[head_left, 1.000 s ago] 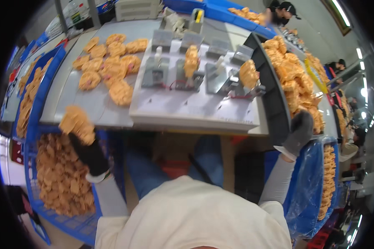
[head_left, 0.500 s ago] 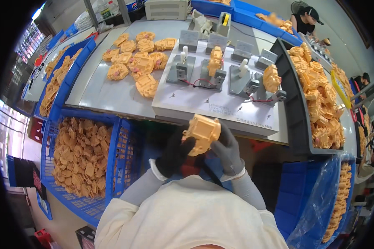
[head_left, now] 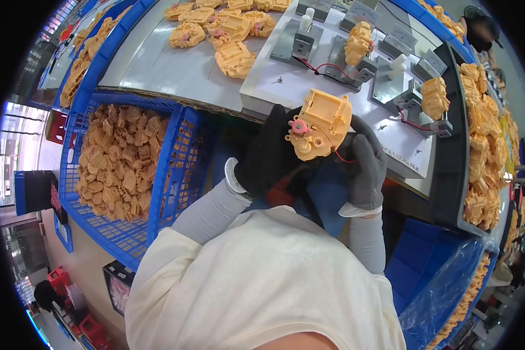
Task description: Assembling plastic toy components using a mechanical jig on a factory production line.
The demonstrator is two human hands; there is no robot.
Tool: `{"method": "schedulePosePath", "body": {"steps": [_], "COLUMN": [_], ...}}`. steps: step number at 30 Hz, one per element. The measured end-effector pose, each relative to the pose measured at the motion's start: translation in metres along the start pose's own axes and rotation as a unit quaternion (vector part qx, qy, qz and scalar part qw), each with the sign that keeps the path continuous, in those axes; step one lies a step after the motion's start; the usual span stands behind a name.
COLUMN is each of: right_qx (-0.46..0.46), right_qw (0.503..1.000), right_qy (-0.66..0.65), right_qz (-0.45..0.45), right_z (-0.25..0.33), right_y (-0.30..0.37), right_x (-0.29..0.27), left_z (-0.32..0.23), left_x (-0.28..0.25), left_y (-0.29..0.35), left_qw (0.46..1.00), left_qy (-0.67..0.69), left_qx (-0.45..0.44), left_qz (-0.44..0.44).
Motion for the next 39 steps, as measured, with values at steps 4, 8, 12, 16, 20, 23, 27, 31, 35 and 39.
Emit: {"method": "schedulePosePath", "body": {"steps": [4, 8, 12, 16, 20, 23, 27, 31, 35, 39], "right_qx": [0.052, 0.089, 0.126, 0.042, 0.050, 0.065, -0.134, -0.215, -0.272, -0.261], "right_qw": [0.997, 0.990, 0.978, 0.949, 0.943, 0.944, 0.929, 0.922, 0.836, 0.814], "right_qy": [0.062, 0.105, 0.147, 0.277, 0.291, 0.288, 0.335, 0.242, 0.449, 0.492], "right_qz": [-0.011, 0.022, 0.076, 0.148, 0.156, 0.151, 0.085, -0.211, -0.161, -0.164], "right_z": [0.010, 0.016, -0.001, -0.025, -0.021, -0.010, 0.025, 0.068, 0.075, 0.057], "right_y": [0.011, 0.018, 0.028, 0.035, 0.041, 0.041, 0.034, 0.021, -0.002, -0.017], "right_x": [-0.002, -0.010, -0.019, -0.038, -0.045, -0.046, -0.074, -0.143, -0.170, -0.173], "left_z": [-0.004, -0.021, -0.069, -0.135, -0.133, -0.127, -0.141, -0.056, 0.010, 0.036], "left_x": [0.000, -0.014, -0.059, -0.063, 0.003, 0.007, -0.089, -0.106, -0.007, 0.053], "left_y": [0.008, 0.031, 0.057, 0.053, 0.052, 0.048, 0.051, 0.049, 0.009, -0.030], "left_qw": [0.986, 0.960, 0.895, 0.963, 0.944, 0.949, 0.908, 0.979, 0.943, 0.832], "left_qy": [-0.164, -0.225, -0.318, -0.029, -0.030, -0.050, -0.136, -0.152, -0.325, -0.531], "left_qx": [0.022, 0.116, 0.272, 0.263, 0.285, 0.188, 0.061, 0.032, 0.037, -0.017], "left_qz": [-0.034, -0.121, -0.154, 0.053, 0.167, 0.246, 0.393, 0.135, 0.066, 0.160]}}
Point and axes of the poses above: each hand's wrist, its own y-axis away from the middle knuckle, its own x-axis out of the palm, z = x × y, the point moved 4 cm from there along -y, towards the middle knuckle, and after that the axes turned 4 degrees about -y, right-handed, at the moved point
